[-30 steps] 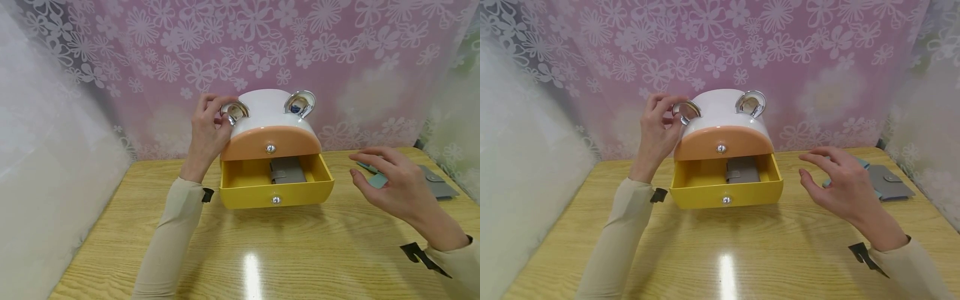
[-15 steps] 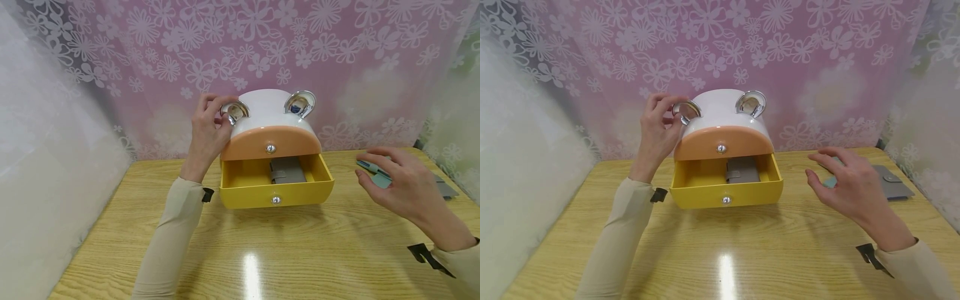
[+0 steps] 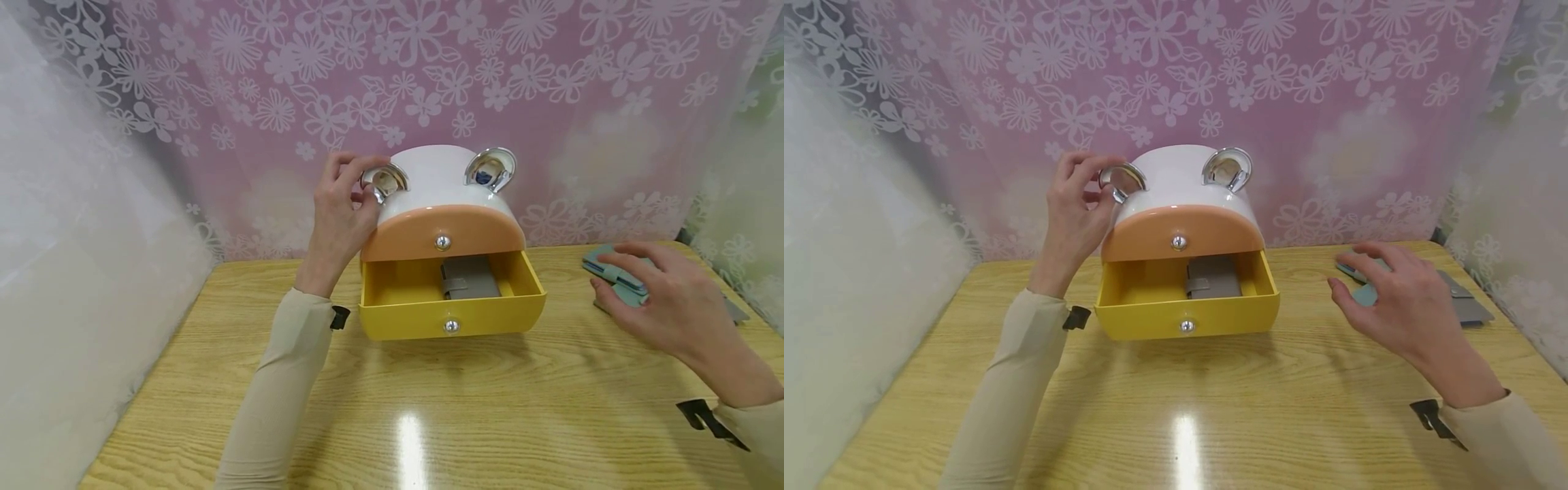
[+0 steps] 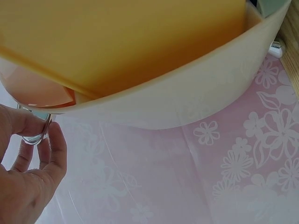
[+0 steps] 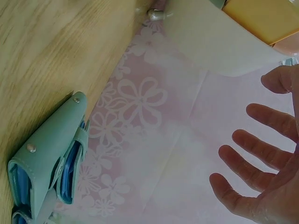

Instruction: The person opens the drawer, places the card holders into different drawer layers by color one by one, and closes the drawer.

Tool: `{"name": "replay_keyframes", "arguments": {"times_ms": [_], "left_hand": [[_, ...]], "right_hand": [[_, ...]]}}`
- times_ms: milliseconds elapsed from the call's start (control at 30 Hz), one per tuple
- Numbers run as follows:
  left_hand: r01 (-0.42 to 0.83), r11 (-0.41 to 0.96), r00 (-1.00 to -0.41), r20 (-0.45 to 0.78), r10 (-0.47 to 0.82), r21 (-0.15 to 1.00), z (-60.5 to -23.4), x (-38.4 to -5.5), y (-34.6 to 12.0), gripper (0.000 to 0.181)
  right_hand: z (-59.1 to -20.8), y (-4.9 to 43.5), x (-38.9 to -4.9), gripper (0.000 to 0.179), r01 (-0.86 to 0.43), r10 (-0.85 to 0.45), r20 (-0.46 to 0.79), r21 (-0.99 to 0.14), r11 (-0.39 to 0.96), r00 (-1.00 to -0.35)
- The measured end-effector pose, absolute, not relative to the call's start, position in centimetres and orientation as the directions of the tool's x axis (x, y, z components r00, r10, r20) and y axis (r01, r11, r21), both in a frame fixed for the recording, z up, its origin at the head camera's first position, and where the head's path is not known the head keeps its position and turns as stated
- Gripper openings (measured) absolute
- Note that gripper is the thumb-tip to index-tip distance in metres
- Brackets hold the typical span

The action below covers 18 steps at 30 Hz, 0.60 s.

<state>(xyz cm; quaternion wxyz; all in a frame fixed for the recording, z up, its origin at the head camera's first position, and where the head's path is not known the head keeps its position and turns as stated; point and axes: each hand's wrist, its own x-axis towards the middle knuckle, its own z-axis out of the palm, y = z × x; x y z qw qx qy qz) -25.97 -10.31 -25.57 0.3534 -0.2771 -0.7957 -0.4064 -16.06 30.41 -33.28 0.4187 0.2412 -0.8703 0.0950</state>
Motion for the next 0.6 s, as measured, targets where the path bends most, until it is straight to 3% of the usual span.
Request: {"name": "replay_keyframes", "arguments": {"times_ms": [267, 600], "left_hand": [[0.720, 0.524, -0.605, 0.781, 0.153, 0.455, -25.5, -26.0, -10.3, 0.036], [0.714, 0.534, -0.610, 0.777, 0.156, 0.453, -25.5, -26.1, -10.3, 0.036]], "right_hand": [[-34.0, 31.5, -16.8, 0.075, -0.507, -0.334, 0.785, 0.029, 0.862, -0.521], [-34.9, 33.0, -17.5, 0.082, -0.437, -0.306, 0.763, 0.035, 0.899, -0.569]]}}
